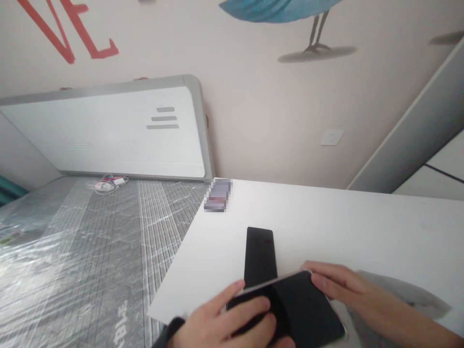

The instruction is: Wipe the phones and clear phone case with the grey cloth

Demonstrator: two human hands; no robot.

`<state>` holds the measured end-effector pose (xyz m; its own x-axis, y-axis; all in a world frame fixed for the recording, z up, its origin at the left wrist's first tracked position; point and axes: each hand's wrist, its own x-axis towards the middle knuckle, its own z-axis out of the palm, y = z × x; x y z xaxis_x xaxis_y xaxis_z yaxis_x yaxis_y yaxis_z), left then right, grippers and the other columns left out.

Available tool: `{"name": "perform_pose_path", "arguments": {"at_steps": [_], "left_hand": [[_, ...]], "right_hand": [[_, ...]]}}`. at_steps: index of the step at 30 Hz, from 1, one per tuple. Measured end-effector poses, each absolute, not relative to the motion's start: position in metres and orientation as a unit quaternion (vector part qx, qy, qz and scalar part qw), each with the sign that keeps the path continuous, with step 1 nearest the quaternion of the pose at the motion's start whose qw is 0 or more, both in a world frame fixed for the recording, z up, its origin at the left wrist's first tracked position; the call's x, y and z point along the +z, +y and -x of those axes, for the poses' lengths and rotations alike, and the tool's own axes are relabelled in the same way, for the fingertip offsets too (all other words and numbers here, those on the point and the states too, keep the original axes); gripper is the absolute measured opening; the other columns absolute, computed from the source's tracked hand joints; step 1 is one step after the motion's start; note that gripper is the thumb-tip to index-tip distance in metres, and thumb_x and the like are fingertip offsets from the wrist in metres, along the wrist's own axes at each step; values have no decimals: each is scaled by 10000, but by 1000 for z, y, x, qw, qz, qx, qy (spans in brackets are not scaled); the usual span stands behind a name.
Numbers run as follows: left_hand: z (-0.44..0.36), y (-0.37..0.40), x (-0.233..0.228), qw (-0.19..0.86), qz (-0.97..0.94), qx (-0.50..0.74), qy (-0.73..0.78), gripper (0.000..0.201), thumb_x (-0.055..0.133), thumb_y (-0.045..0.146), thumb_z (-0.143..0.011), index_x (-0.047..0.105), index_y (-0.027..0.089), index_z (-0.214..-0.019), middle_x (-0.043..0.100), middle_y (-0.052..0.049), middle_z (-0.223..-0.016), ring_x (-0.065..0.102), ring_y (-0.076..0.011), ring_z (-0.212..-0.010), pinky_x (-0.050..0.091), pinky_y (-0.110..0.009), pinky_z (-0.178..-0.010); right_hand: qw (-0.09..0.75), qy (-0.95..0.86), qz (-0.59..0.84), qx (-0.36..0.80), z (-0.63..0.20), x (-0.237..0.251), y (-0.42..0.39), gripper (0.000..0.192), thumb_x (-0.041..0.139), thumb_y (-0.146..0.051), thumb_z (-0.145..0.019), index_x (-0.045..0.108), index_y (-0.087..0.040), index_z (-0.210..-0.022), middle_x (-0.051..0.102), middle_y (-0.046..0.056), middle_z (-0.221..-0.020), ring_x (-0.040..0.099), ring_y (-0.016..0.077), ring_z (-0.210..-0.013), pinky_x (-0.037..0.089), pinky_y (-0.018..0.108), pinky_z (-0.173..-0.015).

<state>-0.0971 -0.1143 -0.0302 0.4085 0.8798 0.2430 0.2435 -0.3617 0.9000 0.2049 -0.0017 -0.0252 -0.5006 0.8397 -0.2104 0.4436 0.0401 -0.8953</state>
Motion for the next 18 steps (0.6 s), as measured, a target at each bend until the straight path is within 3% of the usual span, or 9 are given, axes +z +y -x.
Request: {"name": "perform_pose_path", "arguments": {"at_steps": [3, 5, 7, 9, 12, 18], "left_hand": [[91, -51, 5, 222, -853, 317, 349, 400, 567, 178, -991, 700, 369, -1316, 685, -78, -1393, 505, -340, -1453, 191, -706, -1217], [78, -11, 19, 125, -888, 270, 350, 461, 476, 137, -1012, 633, 301, -1413, 592, -96, -1513, 377, -317, -1539, 145, -675, -1257], [63, 21, 23, 43, -906, 218, 359, 618, 389, 41, -971, 492, 259, -1540, 443, -119, -1638, 321, -307, -1570, 192, -630, -1274], [50, 43, 18, -32, -914, 175, 365, 706, 359, -11, -920, 430, 234, -1578, 501, -146, -1600, 336, -312, -1566, 222, -618, -1270], [43, 57, 5, -120, -913, 143, 364, 707, 393, -13, -894, 454, 206, -1564, 679, -160, -1334, 472, -328, -1473, 216, -651, -1259], [52, 58, -6, -195, -918, 129, 321, 588, 498, 84, -953, 526, 250, -1516, 702, -126, -1210, 590, -304, -1269, 219, -675, -1243]], "right_hand": [[245, -637, 410, 604, -202, -11, 28, 537, 666, -739, -836, 758, -216, -914, 743, 96, -865, 727, 277, -817, 636, 415, -760], [294, -607, 362, 643, -202, -4, 42, 500, 712, -700, -832, 677, -202, -827, 672, 43, -773, 689, 222, -751, 617, 385, -757], [337, -589, 334, 654, -206, -5, 50, 488, 742, -672, -825, 621, -199, -816, 651, 15, -774, 678, 195, -749, 604, 384, -803], [351, -584, 320, 658, -210, -13, 52, 469, 743, -648, -836, 608, -199, -851, 669, 13, -812, 689, 189, -777, 591, 396, -854], [340, -570, 302, 685, -214, -29, 52, 420, 753, -584, -838, 627, -192, -920, 701, 19, -838, 712, 189, -798, 583, 398, -878], [300, -552, 226, 744, -212, -40, 57, 427, 721, -391, -806, 688, -175, -1174, 748, 54, -1010, 745, 196, -893, 592, 377, -886]]}}
